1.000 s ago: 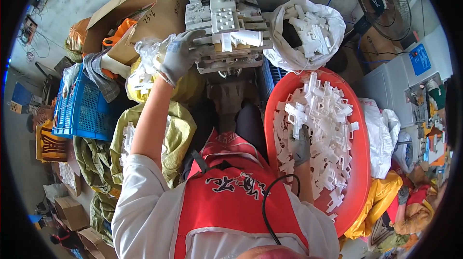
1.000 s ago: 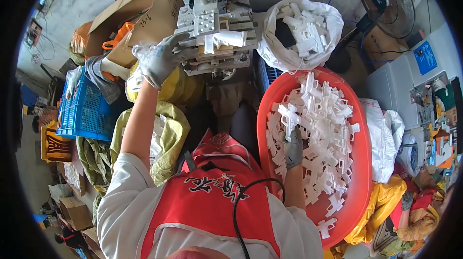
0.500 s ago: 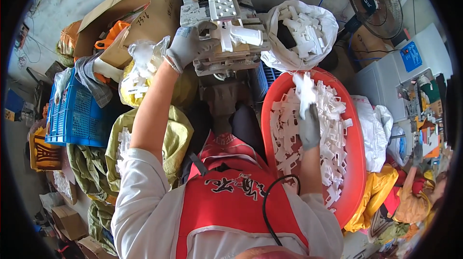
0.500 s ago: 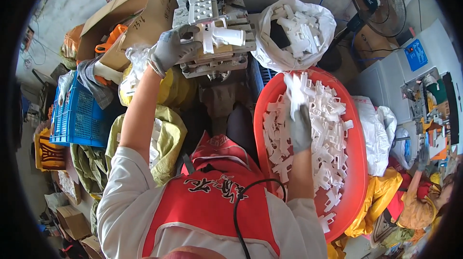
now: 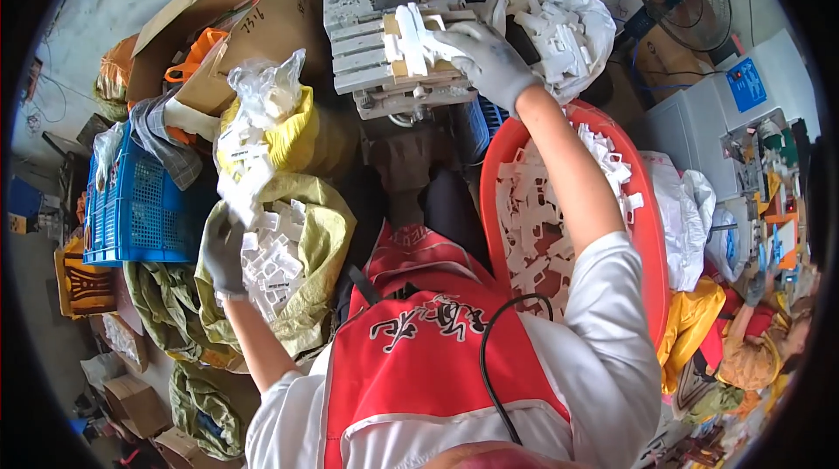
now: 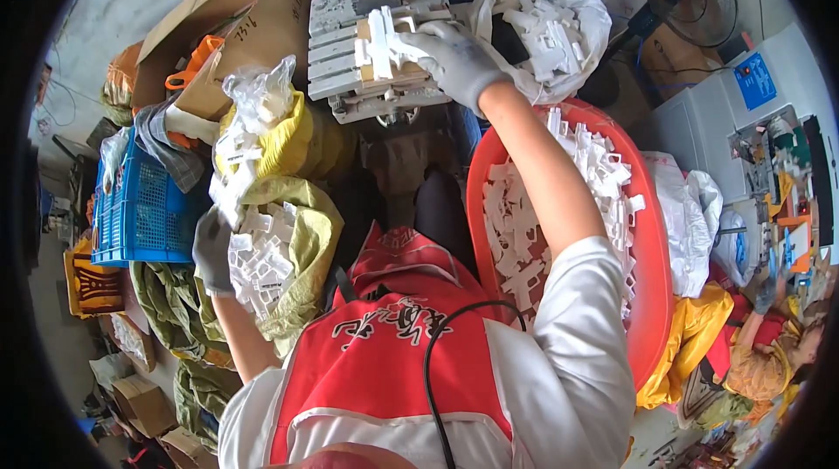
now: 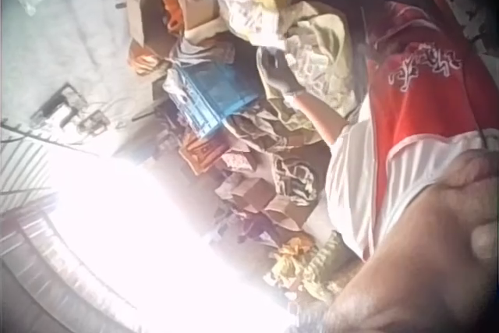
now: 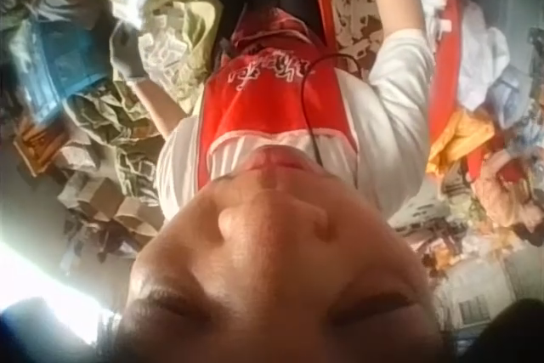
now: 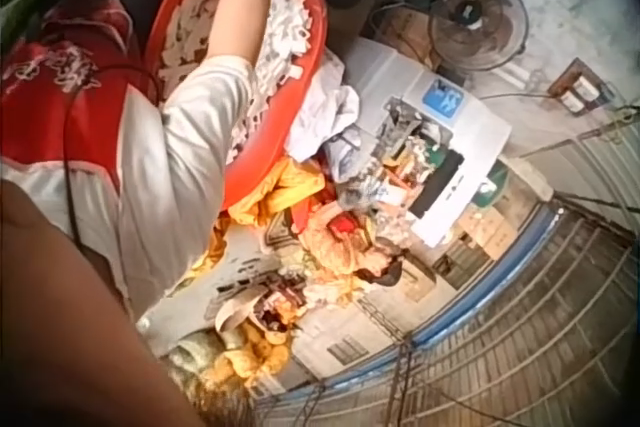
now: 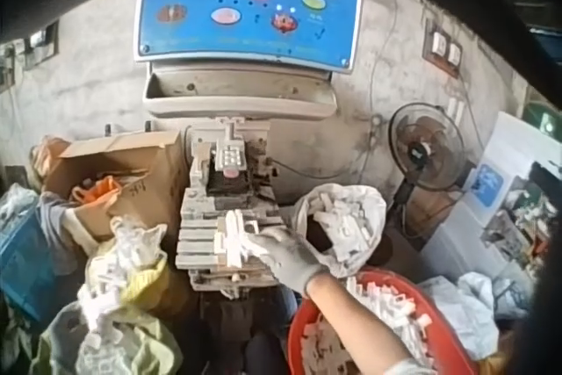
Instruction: The person sorts and processes small white plastic components using a mechanical fixture at an industrial workstation, wearing gloves.
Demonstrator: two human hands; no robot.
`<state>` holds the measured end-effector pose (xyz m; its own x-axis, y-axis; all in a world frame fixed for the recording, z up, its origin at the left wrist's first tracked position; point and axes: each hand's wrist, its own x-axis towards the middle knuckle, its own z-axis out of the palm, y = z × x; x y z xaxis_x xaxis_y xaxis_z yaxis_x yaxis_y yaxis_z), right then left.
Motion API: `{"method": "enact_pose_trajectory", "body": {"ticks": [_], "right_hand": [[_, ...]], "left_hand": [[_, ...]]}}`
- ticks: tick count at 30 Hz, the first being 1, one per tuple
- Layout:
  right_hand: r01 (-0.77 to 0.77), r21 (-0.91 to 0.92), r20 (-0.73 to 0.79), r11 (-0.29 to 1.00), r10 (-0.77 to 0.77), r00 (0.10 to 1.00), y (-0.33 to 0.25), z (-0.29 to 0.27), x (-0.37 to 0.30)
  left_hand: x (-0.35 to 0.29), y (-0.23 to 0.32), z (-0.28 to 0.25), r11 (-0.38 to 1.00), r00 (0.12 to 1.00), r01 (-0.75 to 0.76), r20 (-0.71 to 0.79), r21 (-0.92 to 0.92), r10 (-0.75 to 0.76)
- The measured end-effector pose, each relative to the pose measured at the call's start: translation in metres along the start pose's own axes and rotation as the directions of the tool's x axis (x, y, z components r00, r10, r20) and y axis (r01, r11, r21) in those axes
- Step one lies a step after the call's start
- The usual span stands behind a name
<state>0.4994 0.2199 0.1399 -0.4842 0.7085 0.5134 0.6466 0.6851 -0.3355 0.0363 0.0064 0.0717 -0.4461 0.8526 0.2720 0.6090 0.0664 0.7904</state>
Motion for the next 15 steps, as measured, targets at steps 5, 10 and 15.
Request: {"method": "enact_pose_trajectory", "body": {"ticks": [5, 10, 15], "right_hand": [[0.149, -0.051, -0.090, 0.987, -0.154, 0.984, 0.015, -0.014, -0.003], [-0.360, 0.018, -0.086, 0.933, 0.360, 0.929, 0.056, -0.011, -0.091], [-0.699, -0.178, 0.448, 0.693, 0.689, 0.569, 0.095, 0.071, -0.245]], "left_hand": [[-0.062, -0.079, -0.064, 0.968, 0.968, 0.243, -0.080, 0.066, -0.238], [-0.087, -0.108, -0.098, 0.930, 0.945, 0.320, -0.135, 0.182, -0.299], [-0.061, -0.101, -0.098, 0.900, 0.965, 0.238, -0.192, 0.364, -0.178]]}}
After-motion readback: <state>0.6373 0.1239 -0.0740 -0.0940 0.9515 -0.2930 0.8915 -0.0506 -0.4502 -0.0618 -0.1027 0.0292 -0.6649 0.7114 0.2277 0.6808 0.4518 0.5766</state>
